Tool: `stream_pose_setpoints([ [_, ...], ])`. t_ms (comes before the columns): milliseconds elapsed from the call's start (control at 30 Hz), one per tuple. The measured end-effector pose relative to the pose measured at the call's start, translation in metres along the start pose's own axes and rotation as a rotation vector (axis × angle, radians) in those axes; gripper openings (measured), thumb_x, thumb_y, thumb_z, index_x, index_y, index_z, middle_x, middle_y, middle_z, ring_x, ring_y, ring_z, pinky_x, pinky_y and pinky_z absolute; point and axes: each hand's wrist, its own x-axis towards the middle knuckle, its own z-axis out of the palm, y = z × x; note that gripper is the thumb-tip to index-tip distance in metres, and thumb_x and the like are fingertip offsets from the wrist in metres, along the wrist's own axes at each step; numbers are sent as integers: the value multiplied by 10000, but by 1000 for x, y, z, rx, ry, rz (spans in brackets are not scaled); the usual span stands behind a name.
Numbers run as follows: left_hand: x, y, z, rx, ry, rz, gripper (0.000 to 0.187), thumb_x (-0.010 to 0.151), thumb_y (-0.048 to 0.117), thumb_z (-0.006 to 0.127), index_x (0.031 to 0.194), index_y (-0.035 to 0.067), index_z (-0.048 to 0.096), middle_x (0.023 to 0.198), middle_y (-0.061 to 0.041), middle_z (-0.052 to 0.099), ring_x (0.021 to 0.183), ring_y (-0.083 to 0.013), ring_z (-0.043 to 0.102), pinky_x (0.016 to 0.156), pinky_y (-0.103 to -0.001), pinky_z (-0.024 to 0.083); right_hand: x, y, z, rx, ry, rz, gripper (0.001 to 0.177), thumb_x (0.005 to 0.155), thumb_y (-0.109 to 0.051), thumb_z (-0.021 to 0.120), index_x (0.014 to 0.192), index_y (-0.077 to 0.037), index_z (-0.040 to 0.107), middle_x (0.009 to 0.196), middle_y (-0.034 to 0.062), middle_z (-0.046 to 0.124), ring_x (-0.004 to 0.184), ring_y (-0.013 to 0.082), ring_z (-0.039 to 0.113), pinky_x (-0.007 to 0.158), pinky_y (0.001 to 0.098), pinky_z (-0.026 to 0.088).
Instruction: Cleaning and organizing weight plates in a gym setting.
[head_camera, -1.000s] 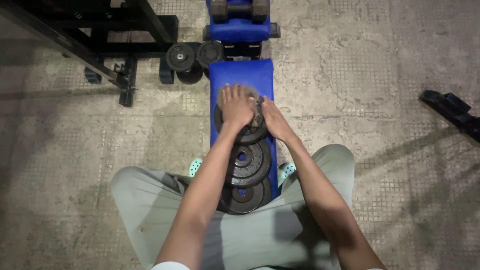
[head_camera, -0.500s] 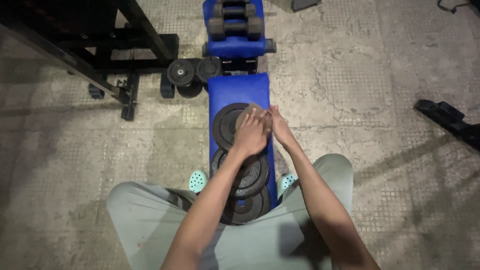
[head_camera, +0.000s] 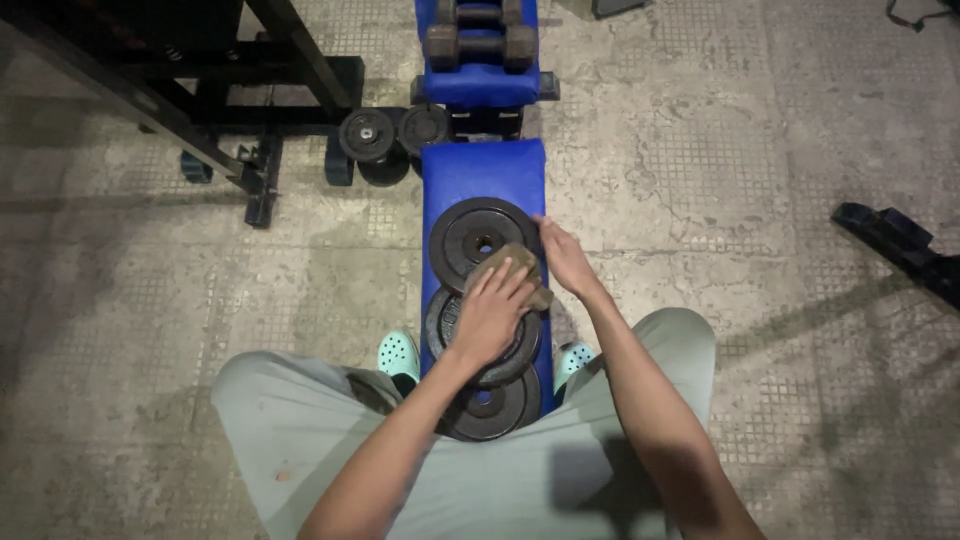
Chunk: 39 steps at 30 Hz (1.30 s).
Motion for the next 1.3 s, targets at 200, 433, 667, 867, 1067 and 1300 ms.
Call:
stream_pose_setpoints([
  [200, -16, -4, -30, -6, -21, -80, 587, 921, 199, 595, 1503, 193, 522, 1627, -64, 388, 1509, -317, 322, 1243, -487, 208, -27, -65, -12, -69, -4, 1, 592, 1069, -483, 395, 1415, -42, 584, 1292, 229, 698, 1210, 315, 686, 1022, 397, 509],
  [433, -22, -29, -9, -62, 105, -266, 503, 1095, 305, 440, 1557, 106, 443, 1678, -128, 285, 1556, -359, 219, 1201, -547, 109, -28, -66, -12, -52, 3, 6, 585, 1073, -467, 372, 1406, -36, 584, 1299, 234, 674, 1243, 344, 638, 1033, 404, 473],
  [667, 19, -55, 0, -22, 163, -482, 556, 1092, 348, 351, 1529, 17, 443, 1686, -177, 242, 1551, -434, 159, 1236, -612, 107, -27, -64, -12, -63, 15, 10, 578, 1097, -459, 342, 1400, -41, 601, 1327, 256, 649, 1323, 379, 574, 1084, 412, 445],
  [867, 54, -77, 10, 30, 155, -534, 542, 1038, 320, 387, 1446, -1, 544, 1661, -154, 279, 1531, -455, 185, 1218, -611, 149, -25, -62, -8, -27, 37, -1, 592, 1092, -470, 352, 1340, -8, 626, 1336, 233, 657, 1318, 367, 593, 1074, 403, 461],
  [1067, 86, -58, 20, 53, 113, -489, 445, 1016, 278, 485, 1318, -15, 628, 1611, -150, 379, 1505, -458, 249, 1219, -613, 176, -19, -50, -5, -11, 57, -41, 595, 1102, -468, 358, 1284, 12, 659, 1357, 216, 660, 1321, 367, 588, 1089, 408, 461],
  [1300, 70, -44, 43, 147, 121, -308, 450, 965, 202, 550, 1346, -18, 645, 1549, -146, 497, 1488, -445, 315, 1218, -597, 216, -19, -56, -8, -17, 41, -24, 592, 1100, -468, 348, 1301, -10, 665, 1330, 206, 668, 1305, 368, 593, 1079, 412, 461],
])
